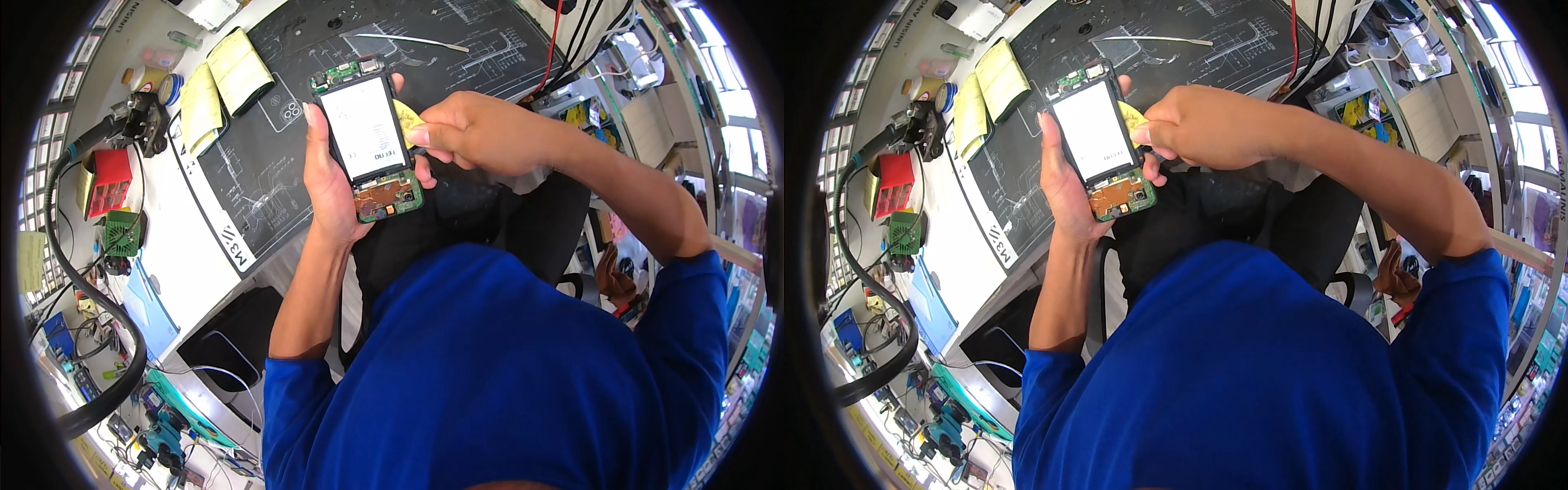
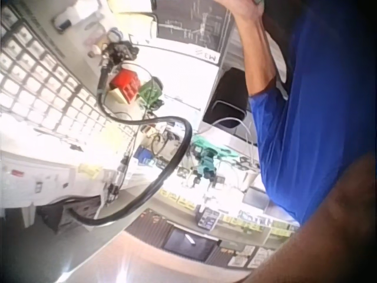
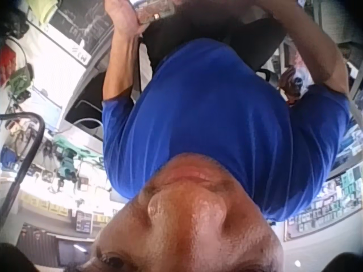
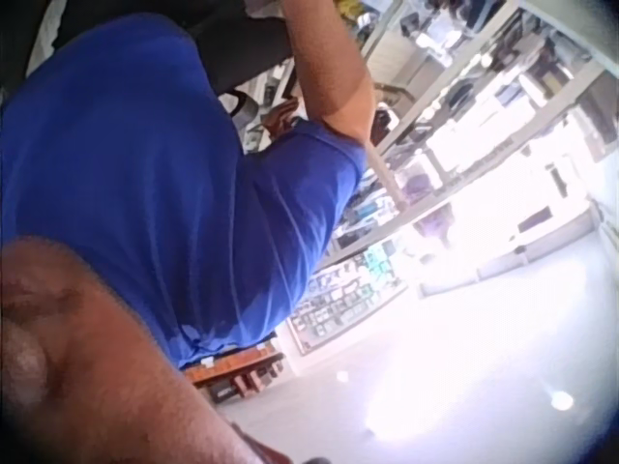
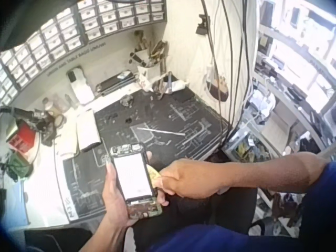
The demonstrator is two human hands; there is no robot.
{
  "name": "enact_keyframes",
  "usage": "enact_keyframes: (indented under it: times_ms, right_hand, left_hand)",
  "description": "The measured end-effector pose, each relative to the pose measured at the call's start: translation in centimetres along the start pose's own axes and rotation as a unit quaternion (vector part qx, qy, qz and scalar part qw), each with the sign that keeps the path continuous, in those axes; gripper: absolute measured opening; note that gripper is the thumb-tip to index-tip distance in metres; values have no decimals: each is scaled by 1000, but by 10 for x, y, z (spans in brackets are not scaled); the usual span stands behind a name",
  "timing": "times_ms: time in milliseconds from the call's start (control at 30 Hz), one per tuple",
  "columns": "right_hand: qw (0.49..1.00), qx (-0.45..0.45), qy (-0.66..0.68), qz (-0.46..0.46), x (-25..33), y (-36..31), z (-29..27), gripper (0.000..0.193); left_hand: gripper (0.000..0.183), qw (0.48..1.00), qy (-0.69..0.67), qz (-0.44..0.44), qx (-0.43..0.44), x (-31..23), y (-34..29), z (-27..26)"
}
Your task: The person uses a yellow plastic pry tool to carefully lift and remove the battery from a disassembled smartphone. The battery is fully extracted and placed on the workbench.
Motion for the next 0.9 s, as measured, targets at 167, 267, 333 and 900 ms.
enact_keyframes:
  times_ms: [167, 267, 333, 900]
  right_hand:
    - [998, -37, 36, -46, 1, 3, 6, 45]
    - [996, -64, 45, -34, 1, 1, 8, 45]
    - [994, -80, 42, -65, 0, 5, 8, 46]
    - [990, 35, -116, -69, 16, 15, -6, 48]
  left_hand:
    - [99, 1000, -24, 18, 3, -4, 0, -3]
    - [98, 999, -21, 34, 5, -8, 2, -5]
    - [98, 999, -15, 40, 12, -9, 4, -4]
    - [103, 999, 24, 13, 37, -7, 3, 3]
Point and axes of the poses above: each hand's wrist, its own y-axis towards the middle knuckle, its own z-axis out of the palm, x = y × z, the point moved 10 cm from there along y, towards the middle knuckle, and after that the axes turned 11 degrees about -x, right-handed, at the moved point
